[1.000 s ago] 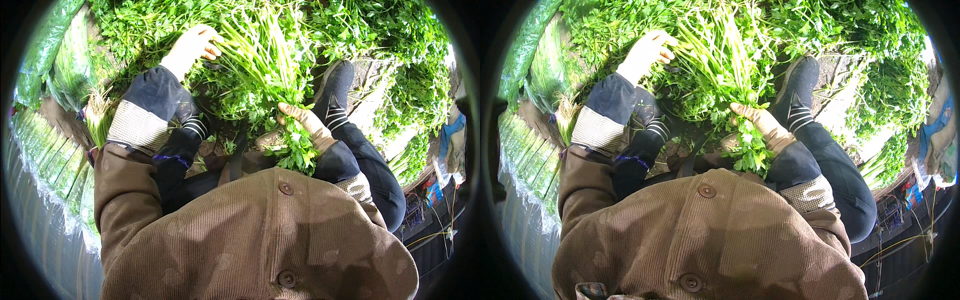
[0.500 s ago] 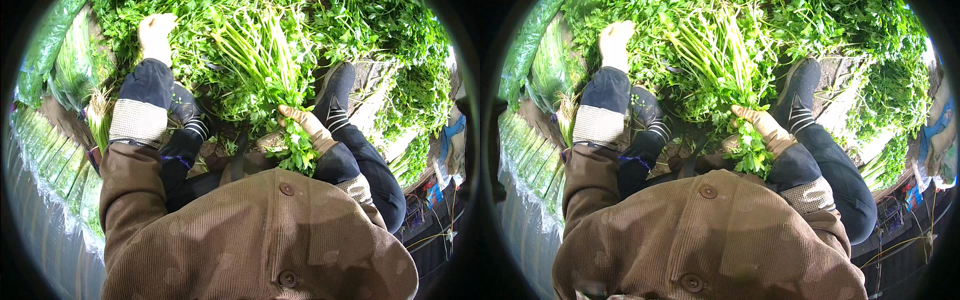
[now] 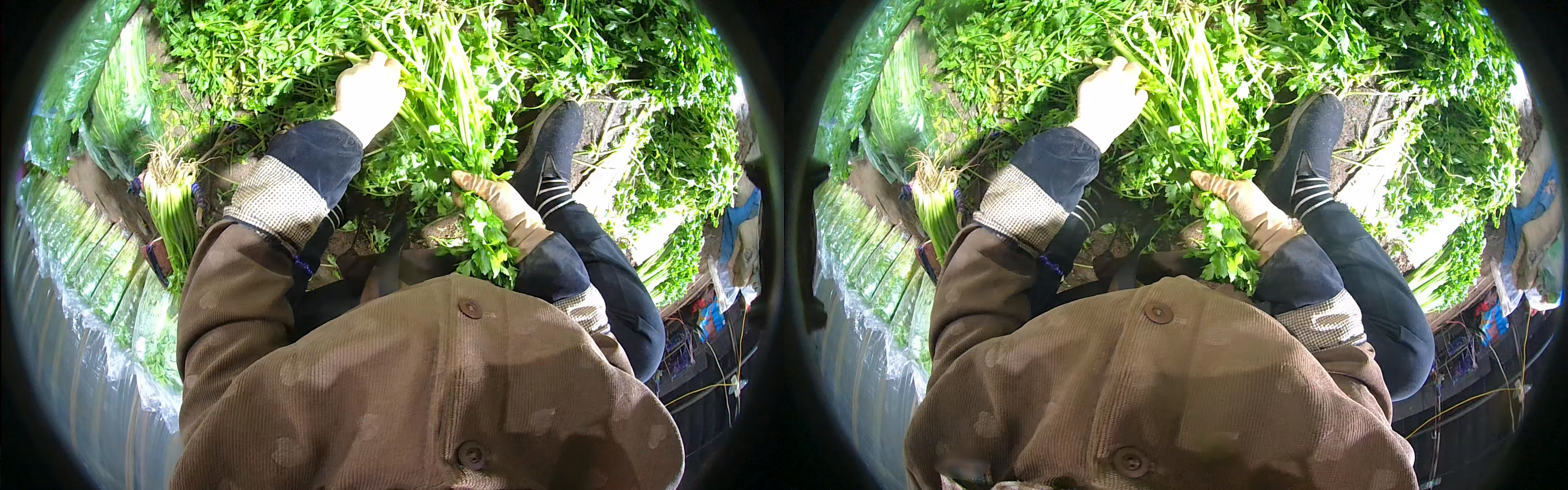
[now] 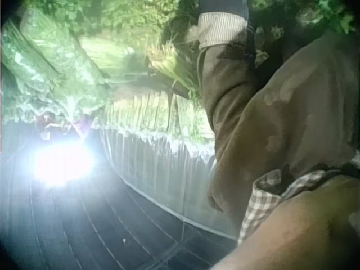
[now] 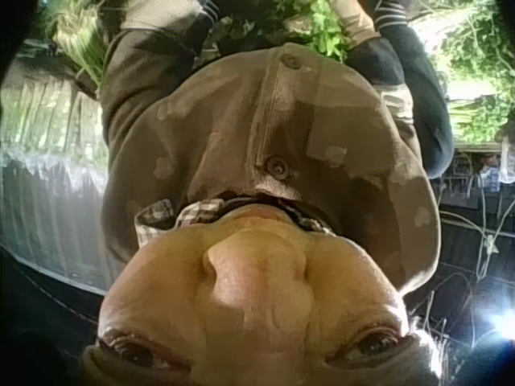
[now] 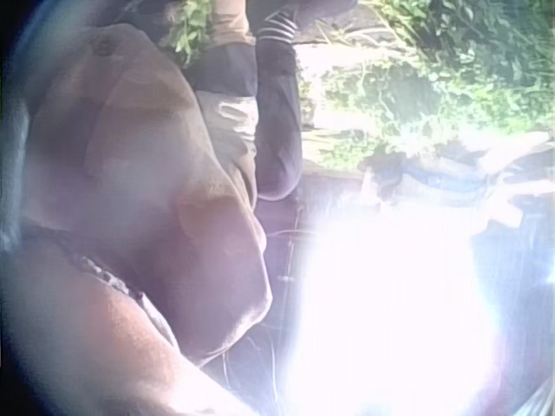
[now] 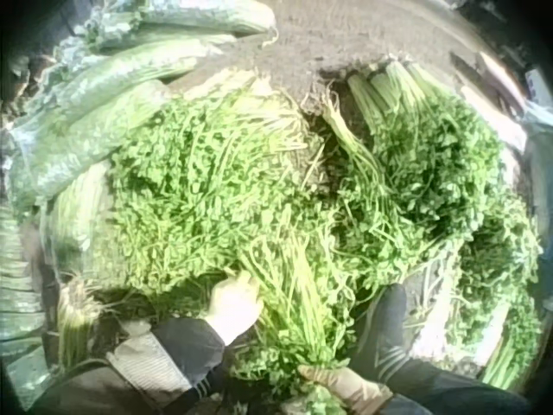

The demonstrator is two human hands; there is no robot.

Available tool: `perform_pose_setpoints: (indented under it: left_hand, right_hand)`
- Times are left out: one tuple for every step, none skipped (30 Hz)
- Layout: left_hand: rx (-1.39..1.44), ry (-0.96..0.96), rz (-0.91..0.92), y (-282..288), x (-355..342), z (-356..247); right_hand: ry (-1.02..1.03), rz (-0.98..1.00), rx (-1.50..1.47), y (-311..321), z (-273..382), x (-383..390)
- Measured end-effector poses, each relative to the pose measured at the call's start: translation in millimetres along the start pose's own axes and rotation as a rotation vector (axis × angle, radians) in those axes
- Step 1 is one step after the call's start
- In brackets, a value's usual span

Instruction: The person gathers leafy green vegetables, aligns the stems, and ties them into bundles using blue plastic ties. The person repeats this process for multiple bunches, placing finished bundles aside.

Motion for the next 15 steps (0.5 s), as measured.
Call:
perform_pose_setpoints:
  left_hand:
    - [-0.006, -0.001, 0.034, -0.8, -3.9, 4.0]
    - [-0.009, -0.035, -0.001, 5.9, -6.6, 7.6]
    - [0.009, -0.091, 0.034, 8.1, -9.1, 7.6]
    - [0.187, -0.097, -0.053, 24.6, -11.2, 23.0]
    - [0.393, 0.088, -0.087, 31.6, -10.7, 45.8]
    - [0.566, 0.281, -0.027, 34.7, -12.0, 74.6]
    - [0.901, 0.301, -0.081, 40.3, -11.8, 91.3]
    - [1.147, 0.242, -0.154, 43.8, -10.9, 94.1]
    - [1.387, 0.235, -0.254, 46.9, -10.3, 102.3]
    - [1.462, 0.194, -0.214, 44.4, -13.1, 97.4]
    - [1.558, 0.142, -0.117, 38.7, -17.8, 89.5]
    - [1.660, 0.008, -0.029, 37.2, -24.7, 79.0]
    - [1.755, -0.130, 0.099, 31.6, -29.4, 62.6]
    - [2.147, -0.169, 0.194, 26.2, -35.1, 61.6]
    - [2.014, -0.222, 0.063, 28.8, -38.8, 65.8]
  right_hand:
    - [0.018, -0.002, 0.055, 1.4, 1.6, -1.1]
    - [0.024, -0.004, 0.096, 3.2, 2.3, -1.4]
    - [0.044, -0.017, 0.143, 5.9, 5.1, -1.7]
    - [-0.033, -0.008, 0.026, 6.2, -3.3, -3.0]
    - [-0.027, 0.000, 0.027, 7.0, -2.4, -3.0]
    - [-0.035, 0.015, 0.030, 5.2, -3.8, -4.6]
    - [-0.045, 0.014, 0.027, 5.5, -4.0, -3.8]
    - [-0.047, -0.015, 0.065, 6.2, -3.7, -4.5]
    - [-0.032, 0.010, 0.084, 3.9, -1.9, -4.8]
    - [-0.015, 0.032, 0.103, 1.3, 0.0, -5.1]
    - [0.004, 0.053, 0.120, -1.1, 2.5, -5.0]
    - [-0.016, 0.049, 0.139, -1.6, 2.0, -3.6]
    - [-0.033, 0.045, 0.125, -1.8, 1.8, -2.1]
    - [-0.040, 0.081, 0.110, -4.8, 1.5, -0.6]
    - [-0.052, 0.090, 0.098, -5.2, 2.1, 2.1]
Point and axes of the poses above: each hand's wrist, its own x-axis away from the middle knuckle, its own y-axis out of the back of the hand, z = x × y, the point moved 7 cm from there along -x, towards the middle knuckle, and after that the axes turned 15 degrees about z, right-handed, at the moved point
